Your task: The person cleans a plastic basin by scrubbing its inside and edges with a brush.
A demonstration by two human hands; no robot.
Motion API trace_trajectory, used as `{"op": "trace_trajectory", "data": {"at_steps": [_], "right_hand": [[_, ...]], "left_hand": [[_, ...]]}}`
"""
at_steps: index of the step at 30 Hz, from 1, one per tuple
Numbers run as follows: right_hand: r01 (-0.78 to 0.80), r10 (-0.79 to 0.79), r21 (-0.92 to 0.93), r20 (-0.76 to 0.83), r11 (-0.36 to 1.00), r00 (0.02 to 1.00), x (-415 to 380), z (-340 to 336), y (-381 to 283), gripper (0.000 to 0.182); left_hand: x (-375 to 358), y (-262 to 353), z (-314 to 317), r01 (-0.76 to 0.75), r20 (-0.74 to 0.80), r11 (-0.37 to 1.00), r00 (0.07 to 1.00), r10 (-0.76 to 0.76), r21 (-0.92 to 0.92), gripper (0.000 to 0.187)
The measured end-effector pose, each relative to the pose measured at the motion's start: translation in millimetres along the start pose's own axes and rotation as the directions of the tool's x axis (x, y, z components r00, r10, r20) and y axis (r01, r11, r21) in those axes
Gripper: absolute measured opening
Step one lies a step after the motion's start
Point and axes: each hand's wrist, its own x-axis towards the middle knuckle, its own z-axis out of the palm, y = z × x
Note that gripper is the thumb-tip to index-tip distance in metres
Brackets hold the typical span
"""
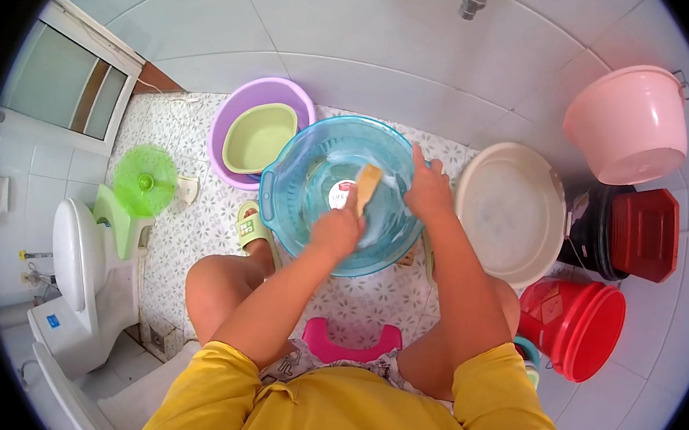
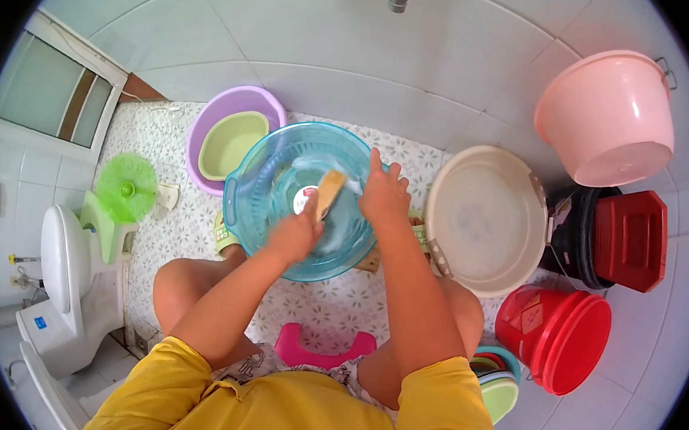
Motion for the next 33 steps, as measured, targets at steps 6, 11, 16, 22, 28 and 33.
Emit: {"op": "trace_trajectory", "data": {"at_steps": [6,11,16,22,28,33], "right_hand": [[0.019,-0.019,0.001,-0.009,1.0,1.0,2.1,3.9,1.0,0.084],[0.027,-0.027,0.017,-0.013,0.999,1.0,2.2,6.3,1.3,0.084],[0.016,-0.015,0.014,-0.014,1.0,1.0,1.3,4.8,-1.4,0.084],[0.031,-0.031,0.021,-0.02,0.999,0.999,0.0,4.2,0.4,0.083],[0.026,-0.025,0.024,-0.016,0.999,1.0,0.6,4.8,0.5,0.085],[0.047,-0.046,0.017,-0.022,0.999,0.999,0.6,4.3,0.5,0.087]], "left_hand": [[17.5,-46.8,-15.6,0.04,-0.135,0.999,0.99,-0.042,-0.012,0.069],[19.0,-32.8,-14.8,0.026,-0.118,0.997,0.992,-0.034,-0.068,0.07],[18.1,0.0,-9.1,0.025,-0.049,0.992,0.998,-0.031,-0.127,0.069],[-16.6,2.2,7.0,-0.182,0.07,0.983,0.98,0.185,-0.037,0.069],[-23.7,5.0,-13.7,-0.148,0.099,0.985,0.985,0.14,0.086,0.066],[-5.3,-17.6,-38.0,-0.401,0.184,0.902,0.91,0.372,0.159,0.067]]}}
